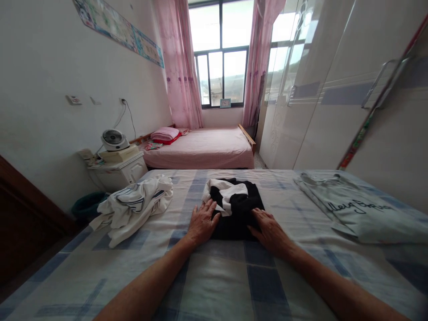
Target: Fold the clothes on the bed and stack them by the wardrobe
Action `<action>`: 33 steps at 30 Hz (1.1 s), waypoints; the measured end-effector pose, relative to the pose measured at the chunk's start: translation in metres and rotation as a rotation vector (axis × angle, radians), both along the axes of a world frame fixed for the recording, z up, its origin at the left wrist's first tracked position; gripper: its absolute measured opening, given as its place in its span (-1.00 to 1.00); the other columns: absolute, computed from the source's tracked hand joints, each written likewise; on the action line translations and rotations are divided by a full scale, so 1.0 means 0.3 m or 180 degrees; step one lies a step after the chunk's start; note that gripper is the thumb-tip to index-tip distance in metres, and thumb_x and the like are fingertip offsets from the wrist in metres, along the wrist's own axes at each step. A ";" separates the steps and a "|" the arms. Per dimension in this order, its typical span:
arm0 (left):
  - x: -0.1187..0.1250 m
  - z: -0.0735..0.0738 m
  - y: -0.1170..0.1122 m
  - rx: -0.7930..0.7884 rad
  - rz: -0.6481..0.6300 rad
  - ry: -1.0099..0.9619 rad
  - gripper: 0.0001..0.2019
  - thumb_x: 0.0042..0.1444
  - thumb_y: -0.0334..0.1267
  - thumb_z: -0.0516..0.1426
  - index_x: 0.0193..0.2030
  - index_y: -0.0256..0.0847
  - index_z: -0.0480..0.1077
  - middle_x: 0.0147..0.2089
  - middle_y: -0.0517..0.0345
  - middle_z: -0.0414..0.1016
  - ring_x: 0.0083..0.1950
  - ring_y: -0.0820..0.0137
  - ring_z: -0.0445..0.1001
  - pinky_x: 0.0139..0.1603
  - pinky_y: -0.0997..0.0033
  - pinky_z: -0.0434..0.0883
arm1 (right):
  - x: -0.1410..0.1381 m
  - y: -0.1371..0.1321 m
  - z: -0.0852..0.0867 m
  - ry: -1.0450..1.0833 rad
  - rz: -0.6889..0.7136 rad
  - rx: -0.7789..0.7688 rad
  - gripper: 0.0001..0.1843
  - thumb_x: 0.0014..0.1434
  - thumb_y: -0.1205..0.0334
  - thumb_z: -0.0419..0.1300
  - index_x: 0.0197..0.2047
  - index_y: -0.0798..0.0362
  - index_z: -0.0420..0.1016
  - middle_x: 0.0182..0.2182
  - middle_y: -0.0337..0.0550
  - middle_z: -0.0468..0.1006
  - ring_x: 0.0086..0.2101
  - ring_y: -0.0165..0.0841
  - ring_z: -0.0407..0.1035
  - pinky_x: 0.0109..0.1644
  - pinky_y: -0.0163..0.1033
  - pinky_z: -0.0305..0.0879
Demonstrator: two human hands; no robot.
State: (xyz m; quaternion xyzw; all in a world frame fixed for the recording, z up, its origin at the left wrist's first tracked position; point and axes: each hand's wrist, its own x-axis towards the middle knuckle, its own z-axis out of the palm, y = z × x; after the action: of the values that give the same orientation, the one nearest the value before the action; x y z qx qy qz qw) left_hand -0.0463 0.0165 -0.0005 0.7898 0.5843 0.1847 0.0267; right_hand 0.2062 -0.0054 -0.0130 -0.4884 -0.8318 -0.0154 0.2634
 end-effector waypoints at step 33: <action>-0.010 0.005 -0.034 0.0022 -0.0048 -0.0087 -0.55 0.24 -0.15 -0.04 0.24 -0.20 0.21 0.32 -0.02 0.18 0.30 0.18 0.18 0.29 -0.03 0.07 | 0.234 -0.021 0.098 0.0196 -0.0695 -0.0811 -0.45 0.29 0.01 -0.24 0.01 0.06 0.46 0.00 0.00 0.50 0.01 -0.22 0.37 0.11 -0.10 0.26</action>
State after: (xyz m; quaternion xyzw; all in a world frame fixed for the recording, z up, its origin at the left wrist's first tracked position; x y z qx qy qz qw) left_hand -0.0493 0.0063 0.0012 0.7917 0.5773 0.1972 0.0334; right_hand 0.2762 -0.0116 0.0163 -0.6055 -0.7605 0.0767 0.2215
